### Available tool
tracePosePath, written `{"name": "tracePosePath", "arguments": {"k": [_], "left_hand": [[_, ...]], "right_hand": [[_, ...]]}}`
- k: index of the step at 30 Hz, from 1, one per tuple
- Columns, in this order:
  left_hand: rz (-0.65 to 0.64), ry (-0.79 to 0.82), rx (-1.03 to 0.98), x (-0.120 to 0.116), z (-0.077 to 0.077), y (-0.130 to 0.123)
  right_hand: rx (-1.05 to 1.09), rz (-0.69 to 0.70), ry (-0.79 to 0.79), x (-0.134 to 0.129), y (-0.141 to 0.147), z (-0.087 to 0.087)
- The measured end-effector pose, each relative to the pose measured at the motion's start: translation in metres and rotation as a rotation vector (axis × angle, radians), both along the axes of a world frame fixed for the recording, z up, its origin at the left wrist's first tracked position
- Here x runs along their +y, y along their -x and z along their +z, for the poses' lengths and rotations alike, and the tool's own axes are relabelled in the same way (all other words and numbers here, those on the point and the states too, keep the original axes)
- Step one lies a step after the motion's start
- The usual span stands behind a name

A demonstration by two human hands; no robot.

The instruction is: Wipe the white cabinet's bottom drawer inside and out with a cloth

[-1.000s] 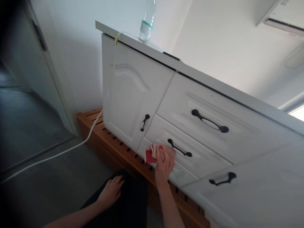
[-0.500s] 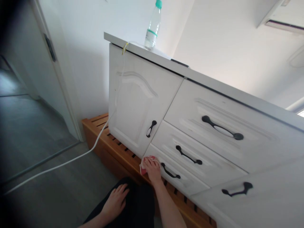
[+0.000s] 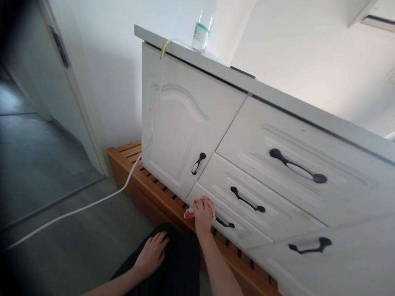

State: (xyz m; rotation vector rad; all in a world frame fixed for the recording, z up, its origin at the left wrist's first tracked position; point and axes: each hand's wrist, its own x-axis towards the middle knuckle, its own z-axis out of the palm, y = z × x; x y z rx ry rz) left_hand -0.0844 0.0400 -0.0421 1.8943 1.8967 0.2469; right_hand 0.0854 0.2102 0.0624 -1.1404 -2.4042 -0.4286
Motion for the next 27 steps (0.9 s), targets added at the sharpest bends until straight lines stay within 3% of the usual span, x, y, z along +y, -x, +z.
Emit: {"name": "tracePosePath", "arguments": {"k": [4, 6, 8, 10, 13, 17, 21, 27], "left_hand": [[0.013, 0.004, 0.010, 0.002, 0.001, -0.001], [-0.001, 0.008, 0.013, 0.003, 0.002, -0.003], [-0.014, 0.004, 0.016, 0.003, 0.002, -0.004], [-0.009, 0.002, 0.023, 0.001, 0.001, -0.003], [0.005, 0.010, 0.033, -0.002, -0.005, -0.001], [0.011, 0.000, 0.045, -0.002, -0.010, 0.005], [0.013, 0.005, 0.078, 0.001, -0.006, 0.004], [-0.025, -0.004, 0.125, 0.003, -0.009, 0.001]], "right_hand": [[-0.005, 0.082, 0.019, 0.004, 0.004, 0.030], [0.052, 0.045, -0.062, 0.011, 0.012, 0.045], [0.071, 0.009, -0.143, 0.020, 0.021, 0.048], [-0.022, 0.049, -0.129, 0.029, 0.028, 0.035], [-0.223, 0.219, 0.011, 0.035, 0.030, -0.004], [-0.288, 0.318, 0.086, 0.035, 0.019, -0.042], [-0.294, 0.308, 0.110, 0.030, -0.012, -0.043], [-0.303, 0.166, 0.146, 0.011, -0.049, -0.051]]}}
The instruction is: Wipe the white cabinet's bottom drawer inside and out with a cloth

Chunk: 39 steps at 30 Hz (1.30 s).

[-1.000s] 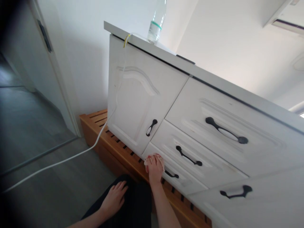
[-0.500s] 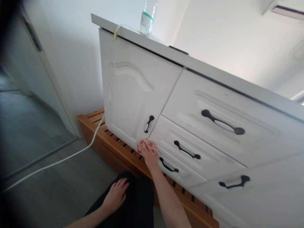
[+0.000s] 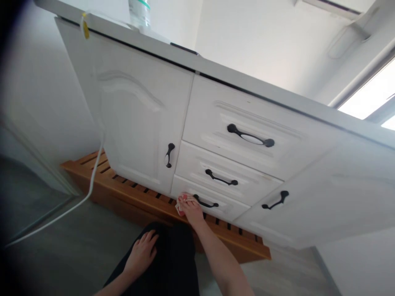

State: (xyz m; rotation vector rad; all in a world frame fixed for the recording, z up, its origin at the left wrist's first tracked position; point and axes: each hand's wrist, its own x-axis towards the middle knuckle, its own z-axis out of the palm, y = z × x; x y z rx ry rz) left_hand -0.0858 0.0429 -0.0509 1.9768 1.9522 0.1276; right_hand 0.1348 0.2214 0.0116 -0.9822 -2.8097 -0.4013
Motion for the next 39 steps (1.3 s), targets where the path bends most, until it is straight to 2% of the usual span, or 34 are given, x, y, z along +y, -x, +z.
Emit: {"name": "tracePosePath", "arguments": {"k": [4, 7, 12, 17, 19, 21, 24, 28, 30, 34, 39], "left_hand": [[-0.014, -0.008, 0.023, -0.004, -0.006, 0.002], [-0.008, 0.013, 0.039, -0.006, -0.008, 0.004], [-0.028, 0.015, 0.068, -0.002, -0.008, 0.000], [-0.053, 0.018, 0.101, -0.001, -0.008, -0.007], [-0.058, 0.023, 0.110, -0.003, -0.006, -0.008], [-0.054, 0.037, 0.121, -0.004, -0.003, -0.008], [-0.054, 0.058, 0.137, -0.006, -0.001, -0.006], [-0.056, 0.074, 0.176, -0.005, -0.002, -0.007], [-0.060, 0.078, 0.210, -0.004, -0.003, -0.008], [-0.090, 0.055, 0.249, -0.004, -0.002, -0.010], [-0.086, 0.067, 0.271, -0.008, 0.003, -0.013]], "right_hand": [[-0.005, -0.090, 0.002, -0.013, -0.027, -0.006], [-0.012, -0.153, -0.012, -0.028, -0.075, 0.002], [-0.010, -0.282, -0.089, -0.058, -0.164, 0.026], [0.066, -0.415, -0.177, -0.066, -0.207, 0.062], [0.150, -0.447, -0.257, -0.064, -0.214, 0.072], [0.260, -0.475, -0.330, -0.062, -0.218, 0.072], [0.420, -0.544, -0.315, -0.062, -0.213, 0.052], [0.501, -0.590, -0.201, -0.073, -0.194, 0.010], [0.539, -0.607, -0.125, -0.080, -0.184, -0.002], [0.635, -0.638, 0.069, -0.088, -0.172, -0.005], [0.792, -0.674, 0.296, -0.103, -0.187, -0.002]]}}
